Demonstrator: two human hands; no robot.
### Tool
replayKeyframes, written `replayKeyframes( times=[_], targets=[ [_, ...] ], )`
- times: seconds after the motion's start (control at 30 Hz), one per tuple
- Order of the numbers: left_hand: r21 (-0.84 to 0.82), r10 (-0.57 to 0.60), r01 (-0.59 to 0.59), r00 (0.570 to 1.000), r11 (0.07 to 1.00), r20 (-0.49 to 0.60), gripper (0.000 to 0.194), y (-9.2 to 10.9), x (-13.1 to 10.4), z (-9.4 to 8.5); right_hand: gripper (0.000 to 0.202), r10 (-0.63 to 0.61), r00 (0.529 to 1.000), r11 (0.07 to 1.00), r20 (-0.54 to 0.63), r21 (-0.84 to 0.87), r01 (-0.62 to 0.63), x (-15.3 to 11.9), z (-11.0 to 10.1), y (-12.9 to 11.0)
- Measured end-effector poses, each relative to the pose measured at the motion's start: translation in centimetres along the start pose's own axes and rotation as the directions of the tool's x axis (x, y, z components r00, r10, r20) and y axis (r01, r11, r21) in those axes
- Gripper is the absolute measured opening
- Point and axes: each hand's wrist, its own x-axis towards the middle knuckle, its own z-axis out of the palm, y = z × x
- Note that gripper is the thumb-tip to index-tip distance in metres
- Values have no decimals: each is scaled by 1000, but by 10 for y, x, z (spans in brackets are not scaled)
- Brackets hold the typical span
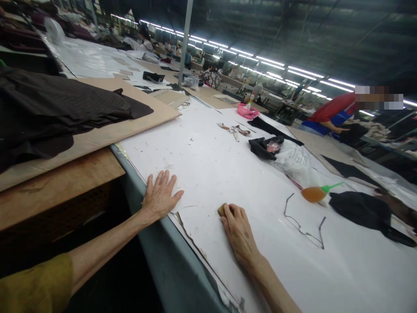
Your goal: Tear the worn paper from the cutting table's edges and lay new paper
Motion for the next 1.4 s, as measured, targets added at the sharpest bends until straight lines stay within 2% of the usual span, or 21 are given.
replayKeyframes(
  times=[0.07,0.17,0.27,0.33,0.47,0.53,0.6,0.73,0.83,0.93,1.0,1.13,1.23,1.4],
  targets=[
    [11,1,-1,1000,1000,-7,55,1,0,0,21,-7,1000,1000,-4,-2,7,14,6,1],
    [20,1,-1,1000,1000,-4,55,2,1,0,8,12,1000,1000,-1,-9,-12,52,17,1],
    [7,0,0,1000,1000,15,55,1,1,-1,8,21,1000,999,3,-27,-21,70,19,2],
    [-6,2,-1,1000,1000,26,56,0,1,-2,13,13,1000,999,15,-33,-12,59,12,3],
    [-12,-3,3,1000,1000,27,55,0,0,-3,26,-6,1000,1000,30,-27,6,10,-3,5],
    [0,-6,6,1000,1000,26,55,1,0,-3,28,-9,1000,999,23,-30,10,-2,-4,6],
    [16,-11,11,1000,1000,26,55,2,0,-2,22,-5,1000,999,10,-43,6,7,0,6],
    [30,-6,5,1000,1000,29,56,3,1,-3,8,11,1000,998,1,-67,-11,61,11,3],
    [17,6,-7,1000,1000,31,55,2,1,-5,13,15,1000,996,13,-83,-14,80,9,2],
    [5,9,-9,1000,1000,26,55,1,0,-5,5,7,999,998,43,-70,-4,61,1,1],
    [-2,7,-7,1000,1000,22,55,1,0,-4,14,22,998,998,51,-55,-19,41,-5,1],
    [-25,-1,2,1000,1000,15,56,1,0,-3,14,62,994,998,86,19,-63,19,-16,0],
    [-30,-10,10,1000,999,13,55,1,0,-3,18,93,988,986,124,130,-109,16,-23,9],
    [-35,-19,19,1000,999,3,54,1,-1,-4,41,287,952,918,111,254,-306,32,-19,39]
  ],
)
